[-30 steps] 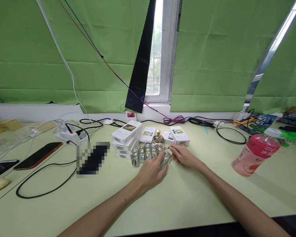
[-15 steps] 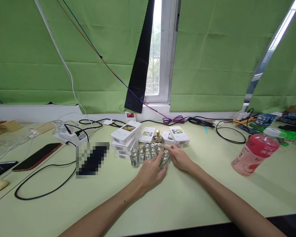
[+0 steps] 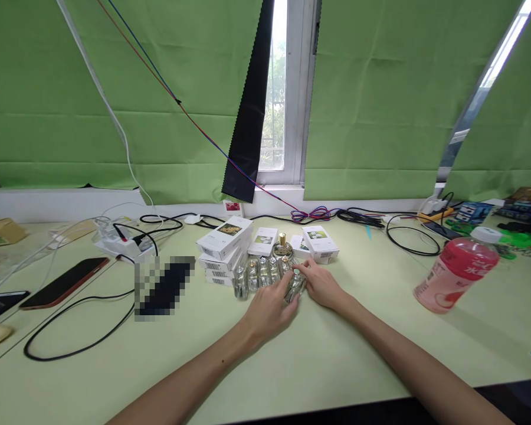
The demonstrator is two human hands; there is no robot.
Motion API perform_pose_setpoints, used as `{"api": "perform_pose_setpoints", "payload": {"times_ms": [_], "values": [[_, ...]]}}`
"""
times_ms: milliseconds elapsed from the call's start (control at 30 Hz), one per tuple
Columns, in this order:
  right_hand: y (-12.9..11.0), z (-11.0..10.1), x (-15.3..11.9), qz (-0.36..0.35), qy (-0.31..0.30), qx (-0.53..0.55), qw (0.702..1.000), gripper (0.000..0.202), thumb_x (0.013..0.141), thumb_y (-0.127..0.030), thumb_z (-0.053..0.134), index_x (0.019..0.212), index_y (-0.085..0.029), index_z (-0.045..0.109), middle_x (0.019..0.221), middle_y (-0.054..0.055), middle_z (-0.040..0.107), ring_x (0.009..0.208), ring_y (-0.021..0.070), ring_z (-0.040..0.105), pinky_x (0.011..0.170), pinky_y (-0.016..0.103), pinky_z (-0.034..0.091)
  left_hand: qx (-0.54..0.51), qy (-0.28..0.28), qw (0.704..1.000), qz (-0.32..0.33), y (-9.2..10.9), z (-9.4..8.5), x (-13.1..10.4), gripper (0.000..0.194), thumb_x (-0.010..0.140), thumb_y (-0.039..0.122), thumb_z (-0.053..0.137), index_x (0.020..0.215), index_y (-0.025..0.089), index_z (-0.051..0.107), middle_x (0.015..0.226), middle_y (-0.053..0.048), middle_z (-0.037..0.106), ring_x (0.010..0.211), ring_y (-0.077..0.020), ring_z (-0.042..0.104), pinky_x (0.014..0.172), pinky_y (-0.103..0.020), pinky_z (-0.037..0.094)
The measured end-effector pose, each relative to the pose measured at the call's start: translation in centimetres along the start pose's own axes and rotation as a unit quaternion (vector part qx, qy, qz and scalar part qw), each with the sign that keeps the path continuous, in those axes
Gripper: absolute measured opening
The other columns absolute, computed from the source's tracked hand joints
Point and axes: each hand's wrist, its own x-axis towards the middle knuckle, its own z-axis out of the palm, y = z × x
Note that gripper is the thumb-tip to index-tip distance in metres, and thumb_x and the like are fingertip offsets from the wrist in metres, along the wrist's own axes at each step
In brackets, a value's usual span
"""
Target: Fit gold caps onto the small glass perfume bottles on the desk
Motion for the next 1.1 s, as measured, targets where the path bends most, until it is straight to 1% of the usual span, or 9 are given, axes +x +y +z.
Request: {"api": "perform_pose_setpoints", "payload": {"times_ms": [167, 333, 533, 667, 833, 1000, 1100], "values": [[-0.01, 0.11, -0.02, 0.004, 0.008, -0.002, 1.000, 0.050, 0.086, -0.008, 0.042, 0.132, -0.025, 0.051, 0.116, 0.009, 0.049, 0.080, 0.0167, 0.057, 0.069, 0.027, 0.043, -0.005, 0.001, 1.000, 0.002, 0.04, -0.01, -0.02, 0.042, 0.092, 0.032, 0.047, 0.133, 0.021, 0.045, 0.081, -0.002, 0.068, 0.059, -0.0181, 0.060, 0.055, -0.026, 0.035], [-0.13, 0.08, -0.05, 0.003, 0.019, -0.013, 1.000, 0.053, 0.083, -0.006, 0.043, 0.131, -0.024, 0.052, 0.119, 0.010, 0.044, 0.076, 0.0149, 0.056, 0.070, 0.028, 0.045, -0.007, 0.002, 1.000, -0.004, 0.10, -0.02, -0.02, 0.041, 0.092, 0.032, 0.048, 0.131, 0.021, 0.046, 0.075, -0.001, 0.066, 0.057, -0.0173, 0.059, 0.054, -0.025, 0.035], [-0.30, 0.03, -0.11, -0.006, 0.016, -0.021, 1.000, 0.052, 0.083, -0.006, 0.043, 0.130, -0.024, 0.053, 0.121, 0.010, 0.045, 0.073, 0.0147, 0.057, 0.067, 0.027, 0.044, -0.009, 0.003, 1.000, -0.001, 0.09, -0.03, 0.01, 0.041, 0.092, 0.032, 0.049, 0.131, 0.021, 0.046, 0.074, 0.000, 0.065, 0.057, -0.0173, 0.059, 0.054, -0.025, 0.036], [-0.32, 0.06, -0.09, 0.003, 0.023, -0.020, 1.000, 0.058, 0.080, -0.005, 0.044, 0.133, -0.026, 0.051, 0.126, 0.011, 0.043, 0.071, 0.0138, 0.057, 0.068, 0.028, 0.045, -0.002, -0.005, 1.000, -0.001, 0.06, -0.06, 0.01, 0.040, 0.092, 0.033, 0.047, 0.130, 0.021, 0.046, 0.077, -0.001, 0.066, 0.057, -0.0179, 0.058, 0.055, -0.026, 0.035], [-0.29, 0.06, -0.07, 0.004, 0.028, -0.016, 0.999, 0.062, 0.078, -0.004, 0.046, 0.135, -0.027, 0.050, 0.139, 0.013, 0.037, 0.075, 0.0151, 0.059, 0.072, 0.030, 0.048, -0.001, -0.009, 1.000, -0.001, 0.13, -0.15, -0.02, 0.041, 0.092, 0.032, 0.047, 0.131, 0.020, 0.045, 0.078, -0.002, 0.067, 0.058, -0.0181, 0.059, 0.054, -0.026, 0.035], [-0.27, 0.07, -0.06, -0.011, 0.015, -0.029, 0.999, 0.056, 0.081, -0.006, 0.045, 0.133, -0.024, 0.053, 0.141, 0.012, 0.044, 0.089, 0.0205, 0.064, 0.077, 0.031, 0.049, -0.008, -0.003, 1.000, -0.001, 0.15, -0.20, 0.02, 0.041, 0.092, 0.031, 0.048, 0.131, 0.021, 0.045, 0.078, -0.001, 0.066, 0.058, -0.0172, 0.059, 0.055, -0.026, 0.036], [-0.23, 0.14, -0.05, -0.012, 0.012, -0.036, 0.999, 0.056, 0.082, -0.006, 0.044, 0.134, -0.023, 0.053, 0.142, 0.011, 0.045, 0.092, 0.0213, 0.064, 0.077, 0.031, 0.049, -0.013, -0.003, 1.000, -0.001, 0.11, -0.19, 0.04, 0.041, 0.092, 0.032, 0.048, 0.132, 0.021, 0.045, 0.076, -0.001, 0.065, 0.056, -0.0168, 0.057, 0.055, -0.025, 0.035]]}}
